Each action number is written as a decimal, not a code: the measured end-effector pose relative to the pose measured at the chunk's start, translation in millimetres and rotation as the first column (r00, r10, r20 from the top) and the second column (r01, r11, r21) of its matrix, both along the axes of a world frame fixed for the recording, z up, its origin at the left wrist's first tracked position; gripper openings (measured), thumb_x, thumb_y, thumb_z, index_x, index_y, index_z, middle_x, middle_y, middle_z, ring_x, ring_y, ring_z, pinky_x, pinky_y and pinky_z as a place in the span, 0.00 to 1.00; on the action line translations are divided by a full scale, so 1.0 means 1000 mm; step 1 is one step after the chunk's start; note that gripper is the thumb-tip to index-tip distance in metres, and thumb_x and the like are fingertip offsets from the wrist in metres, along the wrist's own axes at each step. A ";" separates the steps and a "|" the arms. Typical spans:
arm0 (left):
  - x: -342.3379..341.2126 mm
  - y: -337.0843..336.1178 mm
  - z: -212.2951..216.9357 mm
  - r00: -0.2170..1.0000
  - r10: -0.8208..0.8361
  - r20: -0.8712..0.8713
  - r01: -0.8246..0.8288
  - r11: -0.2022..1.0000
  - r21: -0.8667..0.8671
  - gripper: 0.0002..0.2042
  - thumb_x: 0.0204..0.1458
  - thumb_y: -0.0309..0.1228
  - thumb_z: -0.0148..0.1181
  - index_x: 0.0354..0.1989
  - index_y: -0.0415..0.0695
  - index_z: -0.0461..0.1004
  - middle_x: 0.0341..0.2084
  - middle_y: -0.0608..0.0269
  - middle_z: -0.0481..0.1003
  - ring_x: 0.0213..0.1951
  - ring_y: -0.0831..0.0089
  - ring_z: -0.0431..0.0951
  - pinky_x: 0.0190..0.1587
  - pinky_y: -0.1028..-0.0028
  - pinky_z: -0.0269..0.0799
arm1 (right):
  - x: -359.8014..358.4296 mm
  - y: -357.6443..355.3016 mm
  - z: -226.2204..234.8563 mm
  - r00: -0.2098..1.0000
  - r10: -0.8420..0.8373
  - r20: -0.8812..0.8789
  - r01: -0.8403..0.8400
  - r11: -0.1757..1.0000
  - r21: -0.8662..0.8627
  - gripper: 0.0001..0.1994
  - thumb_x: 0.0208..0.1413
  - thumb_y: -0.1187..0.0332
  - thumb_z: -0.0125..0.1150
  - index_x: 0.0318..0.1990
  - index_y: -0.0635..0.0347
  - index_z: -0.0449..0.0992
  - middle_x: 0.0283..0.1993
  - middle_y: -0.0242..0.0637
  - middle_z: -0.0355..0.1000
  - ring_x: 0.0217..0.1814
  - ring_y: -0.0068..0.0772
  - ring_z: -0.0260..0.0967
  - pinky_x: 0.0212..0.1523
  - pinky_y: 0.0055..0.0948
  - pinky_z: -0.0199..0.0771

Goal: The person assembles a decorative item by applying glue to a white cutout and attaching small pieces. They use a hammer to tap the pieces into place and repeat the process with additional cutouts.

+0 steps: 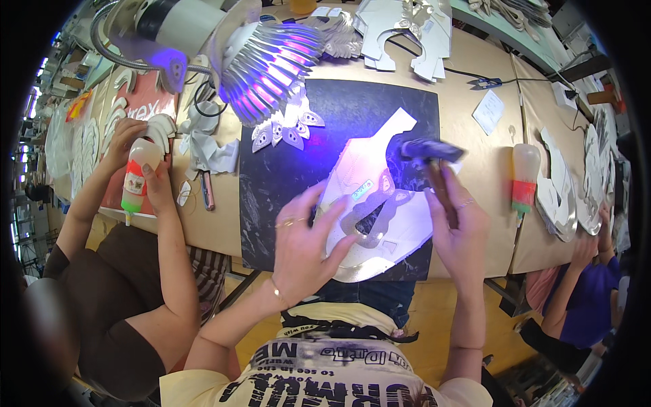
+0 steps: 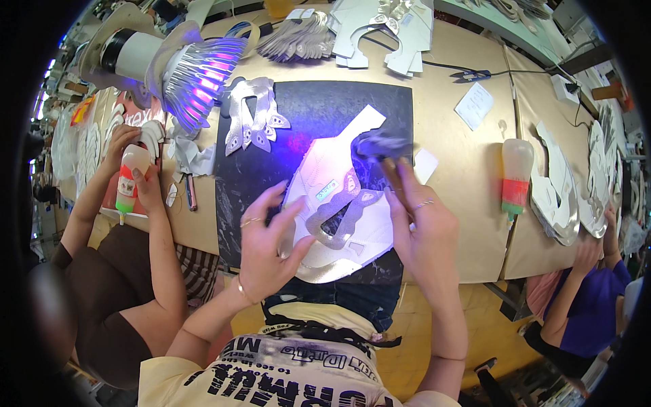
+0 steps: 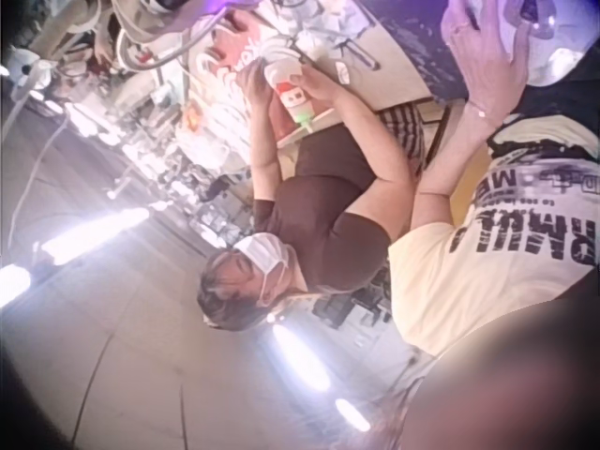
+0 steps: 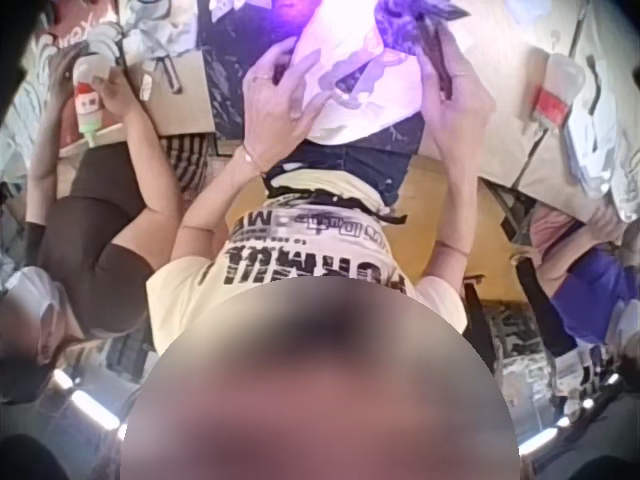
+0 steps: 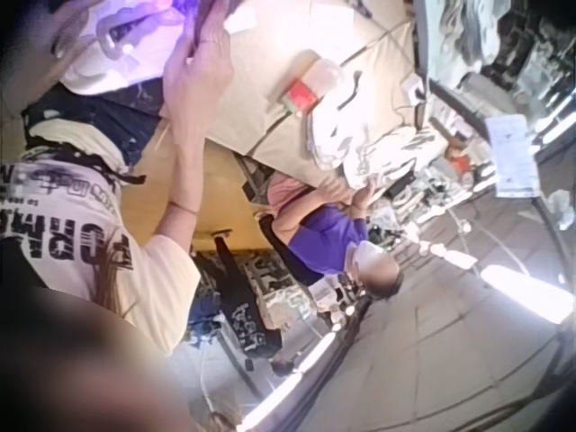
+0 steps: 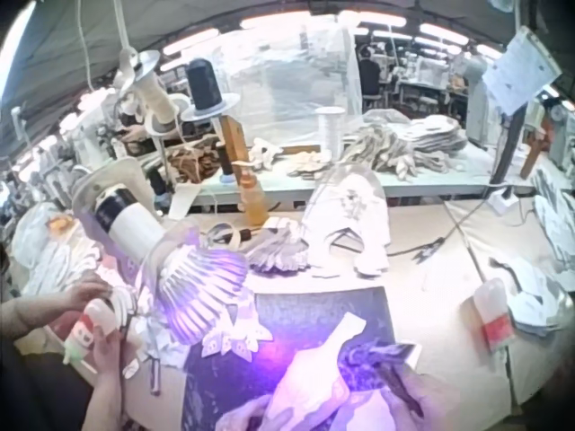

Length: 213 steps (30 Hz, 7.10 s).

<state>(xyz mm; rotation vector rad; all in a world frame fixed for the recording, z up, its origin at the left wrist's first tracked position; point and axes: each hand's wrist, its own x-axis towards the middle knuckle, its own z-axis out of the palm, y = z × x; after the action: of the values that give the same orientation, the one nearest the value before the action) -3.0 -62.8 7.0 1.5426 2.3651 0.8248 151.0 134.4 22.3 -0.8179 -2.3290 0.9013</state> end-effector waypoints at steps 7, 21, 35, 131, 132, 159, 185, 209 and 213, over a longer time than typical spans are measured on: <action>0.026 -0.037 0.013 0.969 0.224 0.102 -0.210 0.969 -0.134 0.27 0.52 0.35 0.68 0.60 0.39 0.70 0.33 0.58 0.75 0.38 0.61 0.76 0.48 0.60 0.63 | 0.015 0.013 -0.010 0.953 -0.300 -0.039 0.276 0.915 -0.296 0.22 0.60 0.73 0.64 0.61 0.73 0.71 0.40 0.32 0.77 0.37 0.14 0.69 0.38 0.17 0.71; -0.102 0.129 0.000 0.940 -0.299 -0.164 0.331 0.917 0.224 0.24 0.53 0.21 0.61 0.61 0.52 0.73 0.58 0.55 0.71 0.52 0.57 0.77 0.53 0.60 0.74 | 0.046 -0.007 0.012 0.969 -0.243 -0.048 0.214 0.918 -0.334 0.19 0.60 0.74 0.64 0.58 0.72 0.74 0.43 0.36 0.78 0.39 0.19 0.73 0.42 0.22 0.73; -0.011 0.021 -0.025 0.993 0.061 -0.098 -0.069 0.994 -0.083 0.31 0.56 0.41 0.63 0.67 0.47 0.65 0.70 0.40 0.53 0.71 0.44 0.53 0.72 0.45 0.42 | 0.016 -0.005 0.011 0.937 -0.005 0.349 -0.072 0.975 0.209 0.20 0.58 0.71 0.66 0.59 0.62 0.76 0.28 0.41 0.72 0.23 0.38 0.69 0.24 0.36 0.67; -0.021 0.034 -0.023 0.992 -0.038 0.116 0.028 0.996 0.087 0.26 0.51 0.40 0.69 0.58 0.45 0.73 0.68 0.38 0.57 0.69 0.41 0.58 0.70 0.47 0.50 | 0.007 -0.022 0.006 0.914 0.048 0.403 0.100 0.936 -0.337 0.07 0.56 0.70 0.69 0.32 0.65 0.79 0.23 0.34 0.69 0.24 0.22 0.62 0.28 0.25 0.62; -0.024 0.034 -0.024 0.987 -0.078 0.141 0.067 0.994 0.084 0.26 0.51 0.40 0.69 0.58 0.44 0.73 0.69 0.38 0.56 0.70 0.40 0.57 0.71 0.46 0.48 | 0.015 -0.022 0.017 0.860 0.149 0.489 0.089 0.898 -0.430 0.07 0.56 0.70 0.69 0.31 0.65 0.79 0.22 0.34 0.69 0.22 0.24 0.62 0.27 0.25 0.63; -0.005 0.041 -0.035 0.990 -0.142 -0.013 0.140 0.986 -0.092 0.30 0.59 0.48 0.58 0.68 0.52 0.65 0.73 0.53 0.53 0.74 0.52 0.49 0.73 0.41 0.36 | -0.076 0.052 -0.012 0.809 0.534 0.246 -0.529 0.844 -0.090 0.08 0.52 0.66 0.66 0.38 0.56 0.80 0.46 0.35 0.73 0.52 0.42 0.73 0.50 0.39 0.74; 0.001 0.041 -0.041 0.993 -0.121 -0.007 0.120 0.987 -0.106 0.29 0.56 0.50 0.61 0.65 0.53 0.70 0.71 0.49 0.56 0.73 0.48 0.51 0.72 0.39 0.36 | -0.090 0.053 -0.013 0.803 0.496 0.330 -0.471 0.868 -0.159 0.12 0.47 0.63 0.71 0.35 0.58 0.76 0.36 0.36 0.71 0.40 0.42 0.72 0.40 0.39 0.72; -0.008 0.035 -0.035 0.981 -0.113 0.157 0.079 0.975 0.206 0.14 0.48 0.26 0.68 0.45 0.44 0.80 0.64 0.44 0.67 0.66 0.49 0.67 0.72 0.45 0.44 | -0.053 -0.018 -0.029 0.852 0.236 0.468 -0.456 0.774 0.439 0.14 0.45 0.71 0.59 0.38 0.70 0.80 0.49 0.45 0.68 0.55 0.43 0.65 0.52 0.41 0.67; -0.015 0.032 -0.032 0.957 0.057 0.285 -0.161 0.920 0.356 0.13 0.49 0.23 0.63 0.45 0.42 0.79 0.61 0.45 0.69 0.62 0.51 0.70 0.66 0.55 0.61 | -0.042 -0.014 -0.027 0.901 0.225 0.371 -0.390 0.796 0.463 0.15 0.48 0.70 0.57 0.42 0.70 0.80 0.49 0.46 0.68 0.54 0.45 0.65 0.56 0.42 0.66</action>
<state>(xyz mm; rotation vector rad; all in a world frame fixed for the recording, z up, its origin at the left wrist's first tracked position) -18.0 -30.6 -24.8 1.3168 2.1961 1.4877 108.8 120.0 -5.2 -0.3506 -2.8379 0.2081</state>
